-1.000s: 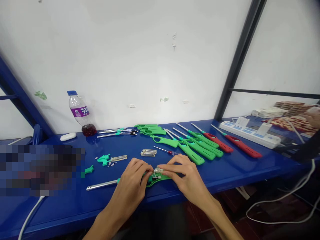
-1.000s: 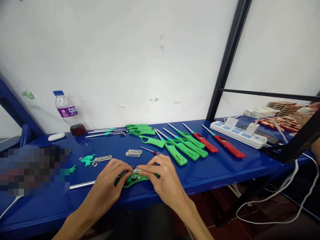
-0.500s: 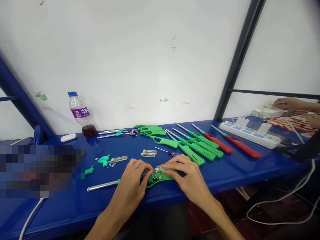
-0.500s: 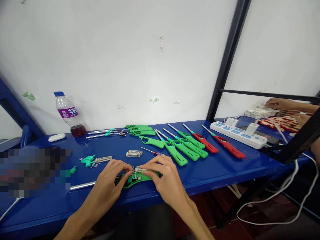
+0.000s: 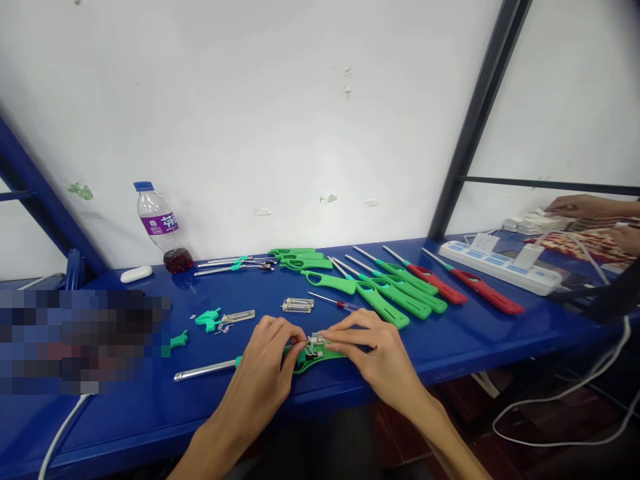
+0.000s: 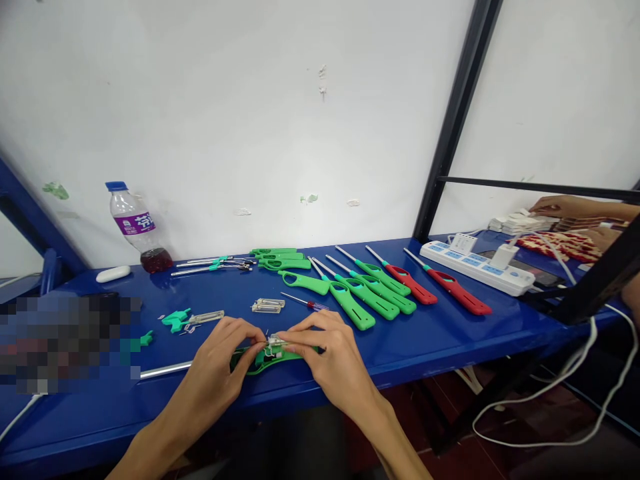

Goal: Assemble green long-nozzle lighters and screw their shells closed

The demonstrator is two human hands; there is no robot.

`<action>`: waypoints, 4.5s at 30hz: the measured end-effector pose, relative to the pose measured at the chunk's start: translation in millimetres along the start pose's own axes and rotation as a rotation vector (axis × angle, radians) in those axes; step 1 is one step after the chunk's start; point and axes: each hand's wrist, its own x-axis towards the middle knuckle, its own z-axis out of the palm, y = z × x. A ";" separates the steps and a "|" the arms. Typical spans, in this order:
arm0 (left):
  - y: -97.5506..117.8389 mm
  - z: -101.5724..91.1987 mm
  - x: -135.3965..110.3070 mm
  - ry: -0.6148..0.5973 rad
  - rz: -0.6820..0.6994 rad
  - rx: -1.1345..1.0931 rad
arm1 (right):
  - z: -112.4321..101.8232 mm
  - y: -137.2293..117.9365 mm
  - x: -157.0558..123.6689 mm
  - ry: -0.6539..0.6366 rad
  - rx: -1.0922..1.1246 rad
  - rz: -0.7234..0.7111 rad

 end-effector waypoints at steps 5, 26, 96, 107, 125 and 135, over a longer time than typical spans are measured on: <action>1.2 0.8 0.1 0.017 0.042 0.030 | 1.0 0.9 0.6 0.009 -0.008 -0.020; 6.3 -6.2 -10.1 0.110 0.005 0.090 | 6.7 -0.6 0.3 0.032 -0.075 0.101; -4.5 -17.7 -36.8 -0.166 0.046 0.020 | -11.1 -12.2 4.0 -0.338 -0.001 0.123; 0.4 -21.5 -33.7 -0.205 0.026 0.005 | -13.8 -23.1 0.0 -0.362 -0.115 0.160; 2.0 -21.8 -32.5 -0.242 0.006 0.005 | -19.2 -27.2 -4.4 -0.412 -0.130 0.082; 6.0 -22.3 -32.0 -0.234 0.010 -0.005 | -20.8 -30.7 -5.2 -0.433 -0.183 0.061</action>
